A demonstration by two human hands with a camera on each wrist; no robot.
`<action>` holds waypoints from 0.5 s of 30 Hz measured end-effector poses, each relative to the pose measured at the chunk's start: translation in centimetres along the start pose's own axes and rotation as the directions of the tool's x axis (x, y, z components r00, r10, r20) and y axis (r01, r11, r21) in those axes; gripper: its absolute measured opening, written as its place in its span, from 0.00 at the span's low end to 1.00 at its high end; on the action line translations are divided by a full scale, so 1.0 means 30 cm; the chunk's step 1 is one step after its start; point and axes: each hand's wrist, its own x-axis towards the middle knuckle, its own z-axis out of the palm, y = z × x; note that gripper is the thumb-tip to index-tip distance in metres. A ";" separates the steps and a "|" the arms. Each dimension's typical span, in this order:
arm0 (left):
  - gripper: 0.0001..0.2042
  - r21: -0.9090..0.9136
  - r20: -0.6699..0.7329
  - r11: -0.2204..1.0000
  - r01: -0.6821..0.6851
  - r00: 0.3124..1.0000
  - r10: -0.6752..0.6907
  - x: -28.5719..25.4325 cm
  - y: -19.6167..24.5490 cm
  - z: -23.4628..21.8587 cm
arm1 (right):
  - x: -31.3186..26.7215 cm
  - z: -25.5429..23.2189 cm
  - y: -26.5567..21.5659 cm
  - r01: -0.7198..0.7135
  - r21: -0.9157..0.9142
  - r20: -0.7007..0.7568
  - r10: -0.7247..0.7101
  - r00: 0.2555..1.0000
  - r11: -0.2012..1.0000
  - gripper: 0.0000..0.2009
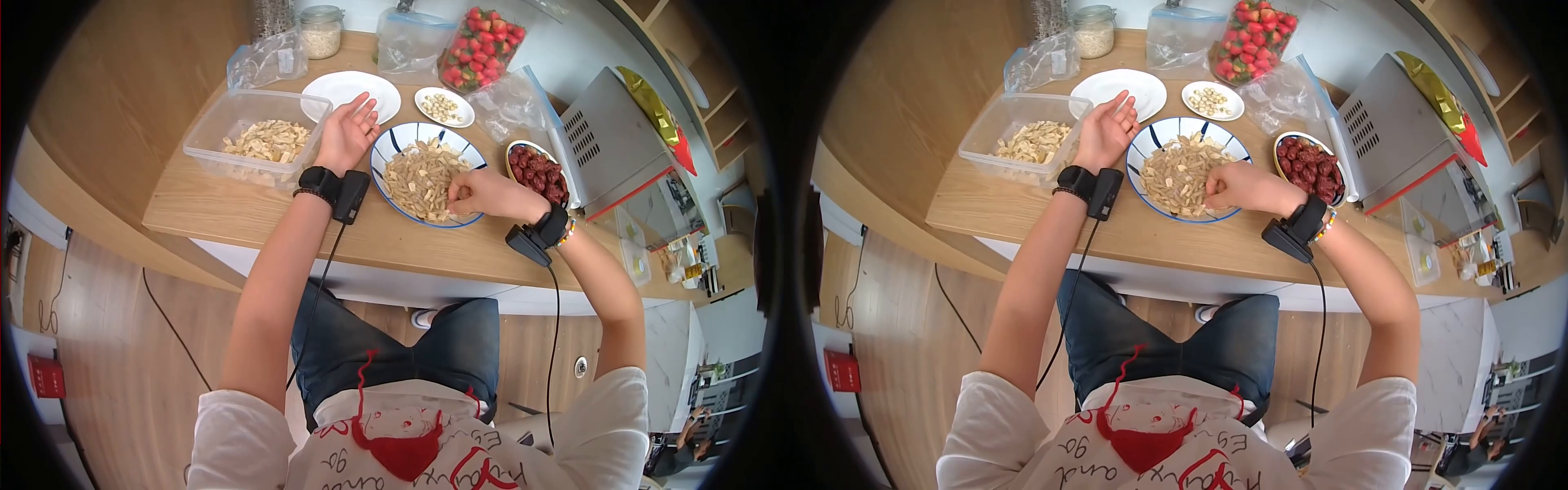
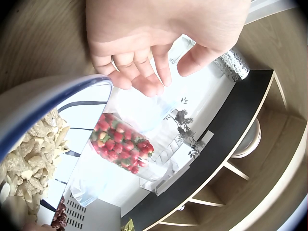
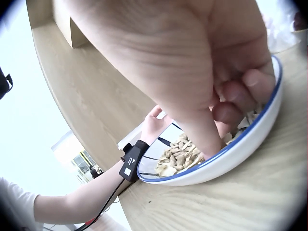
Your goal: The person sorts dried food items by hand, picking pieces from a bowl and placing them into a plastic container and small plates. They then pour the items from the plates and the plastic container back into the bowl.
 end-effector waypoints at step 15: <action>0.18 -0.005 -0.003 1.000 0.005 1.000 -0.005 0.005 -0.001 -0.005 | 0.049 -0.033 0.080 0.017 0.990 -0.026 -0.061 0.998 -0.139 0.10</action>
